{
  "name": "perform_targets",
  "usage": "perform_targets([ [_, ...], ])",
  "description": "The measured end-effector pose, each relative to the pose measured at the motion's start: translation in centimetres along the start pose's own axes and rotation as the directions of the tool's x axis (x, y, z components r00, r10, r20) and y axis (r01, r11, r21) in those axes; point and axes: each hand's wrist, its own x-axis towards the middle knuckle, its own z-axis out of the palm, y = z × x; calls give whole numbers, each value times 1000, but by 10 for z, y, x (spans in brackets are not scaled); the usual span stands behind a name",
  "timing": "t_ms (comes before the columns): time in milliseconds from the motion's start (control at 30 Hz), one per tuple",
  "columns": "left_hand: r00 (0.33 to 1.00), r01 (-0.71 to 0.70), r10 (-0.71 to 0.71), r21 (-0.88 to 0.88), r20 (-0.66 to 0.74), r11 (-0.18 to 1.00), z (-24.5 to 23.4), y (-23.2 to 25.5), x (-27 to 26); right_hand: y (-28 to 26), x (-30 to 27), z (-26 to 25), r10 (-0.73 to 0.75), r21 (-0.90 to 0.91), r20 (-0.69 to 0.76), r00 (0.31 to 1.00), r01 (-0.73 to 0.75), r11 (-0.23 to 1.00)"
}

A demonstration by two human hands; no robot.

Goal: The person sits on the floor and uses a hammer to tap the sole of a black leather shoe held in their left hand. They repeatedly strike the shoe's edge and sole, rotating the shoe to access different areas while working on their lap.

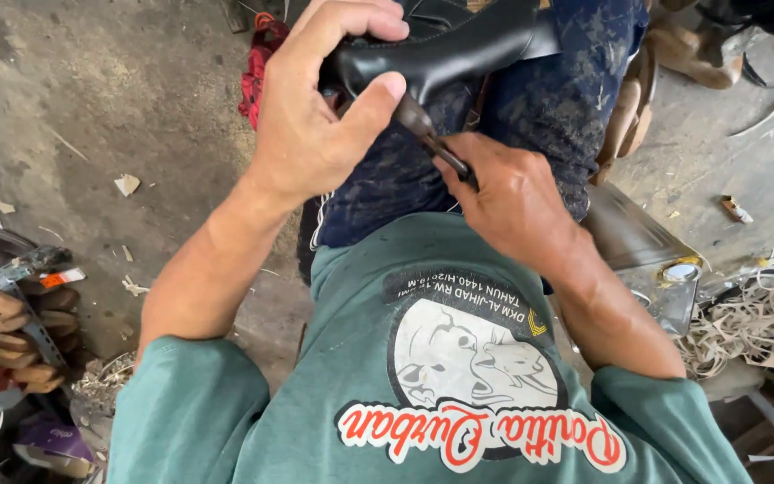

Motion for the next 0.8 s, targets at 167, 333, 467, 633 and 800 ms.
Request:
perform_targets([
  [167,964,-265,253,346,82,900,-7,-37,1,4,1,-13,62,143,209,976,-93,985],
  [333,956,-292,273,384,105,876,-8,-36,4,3,-3,-21,84,100,199,976,-106,989],
  [467,963,-268,243,362,114,893,-5,-21,7,10,-2,-23,-17,17,106,994,16,1000],
  [633,957,-289,257,345,137,893,1,-2,6,-5,4,-58,179,42,284,942,-198,979],
  [800,941,-329,272,362,199,872,3,-7,-2,-16,-7,-70,386,-110,442,810,-378,919],
])
